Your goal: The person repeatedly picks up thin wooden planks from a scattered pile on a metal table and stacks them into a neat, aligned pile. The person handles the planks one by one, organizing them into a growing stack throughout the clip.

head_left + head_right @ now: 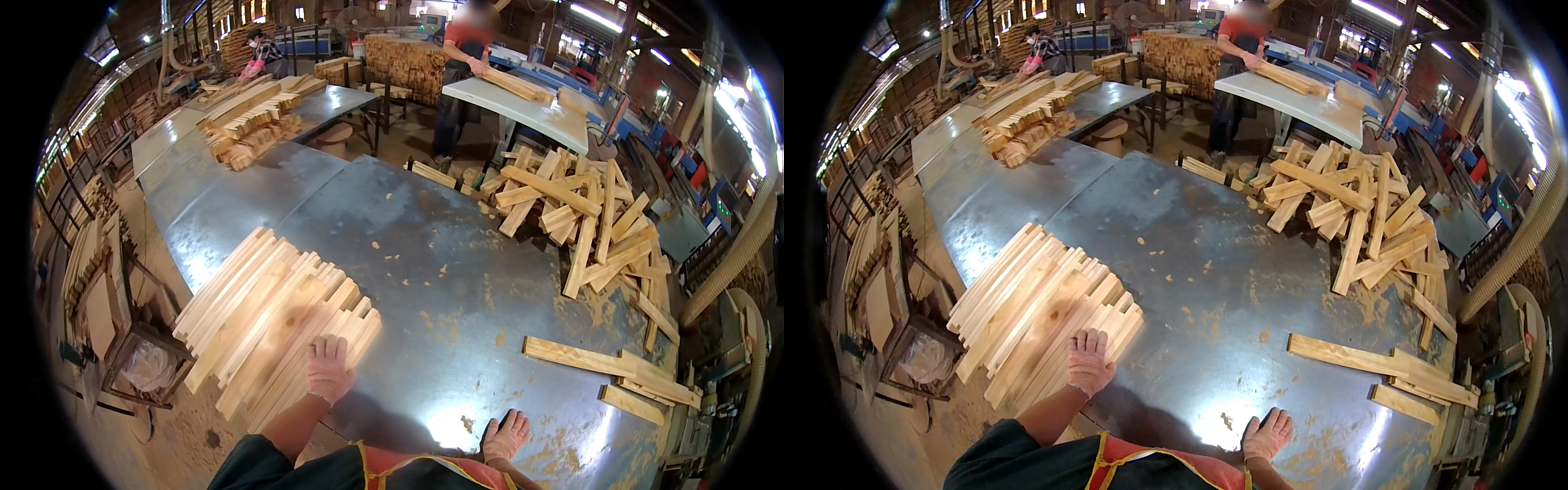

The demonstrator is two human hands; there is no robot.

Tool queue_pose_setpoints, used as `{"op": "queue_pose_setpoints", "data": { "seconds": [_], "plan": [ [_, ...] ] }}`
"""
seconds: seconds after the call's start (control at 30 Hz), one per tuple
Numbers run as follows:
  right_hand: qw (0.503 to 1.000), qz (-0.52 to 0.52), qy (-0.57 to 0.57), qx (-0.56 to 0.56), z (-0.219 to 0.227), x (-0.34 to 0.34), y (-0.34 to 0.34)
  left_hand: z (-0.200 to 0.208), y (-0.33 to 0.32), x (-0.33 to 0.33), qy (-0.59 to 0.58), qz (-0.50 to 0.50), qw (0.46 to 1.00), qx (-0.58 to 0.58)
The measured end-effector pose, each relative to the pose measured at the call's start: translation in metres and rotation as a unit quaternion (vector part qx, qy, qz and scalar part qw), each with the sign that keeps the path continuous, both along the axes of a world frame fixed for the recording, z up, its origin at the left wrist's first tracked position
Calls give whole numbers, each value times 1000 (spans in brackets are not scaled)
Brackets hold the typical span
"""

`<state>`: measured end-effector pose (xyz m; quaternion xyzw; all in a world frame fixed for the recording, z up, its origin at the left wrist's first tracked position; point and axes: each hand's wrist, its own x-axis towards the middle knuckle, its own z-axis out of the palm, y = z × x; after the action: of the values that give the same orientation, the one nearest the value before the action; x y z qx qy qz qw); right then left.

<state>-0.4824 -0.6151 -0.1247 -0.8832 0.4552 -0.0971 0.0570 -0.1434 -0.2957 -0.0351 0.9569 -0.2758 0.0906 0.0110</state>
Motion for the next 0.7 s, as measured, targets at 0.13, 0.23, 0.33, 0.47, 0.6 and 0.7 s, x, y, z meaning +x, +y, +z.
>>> {"op": "queue_pose_setpoints", "data": {
  "seconds": [0.13, 0.23, 0.33, 0.47, 0.6, 0.7],
  "plan": [
    [1000, -3, 0, -10, -5, 0, -1, 6, -1, -1, -22, -12, 999, -22],
    [1000, -6, 4, -9, -3, 1, 0, 5, 0, -1, -15, -13, 1000, -24],
    [1000, -6, 13, -3, 2, 0, 0, 4, -1, -1, -19, -13, 1000, -17],
    [999, -10, 33, 13, 1, 0, -1, 1, 0, 0, -13, -9, 1000, -7],
    [999, -12, 40, 28, 3, 2, -1, 1, 0, 1, -8, -3, 1000, 6],
    [998, -17, 42, 34, 6, 3, -1, 1, -1, 0, -3, -1, 1000, 11]
  ]
}}
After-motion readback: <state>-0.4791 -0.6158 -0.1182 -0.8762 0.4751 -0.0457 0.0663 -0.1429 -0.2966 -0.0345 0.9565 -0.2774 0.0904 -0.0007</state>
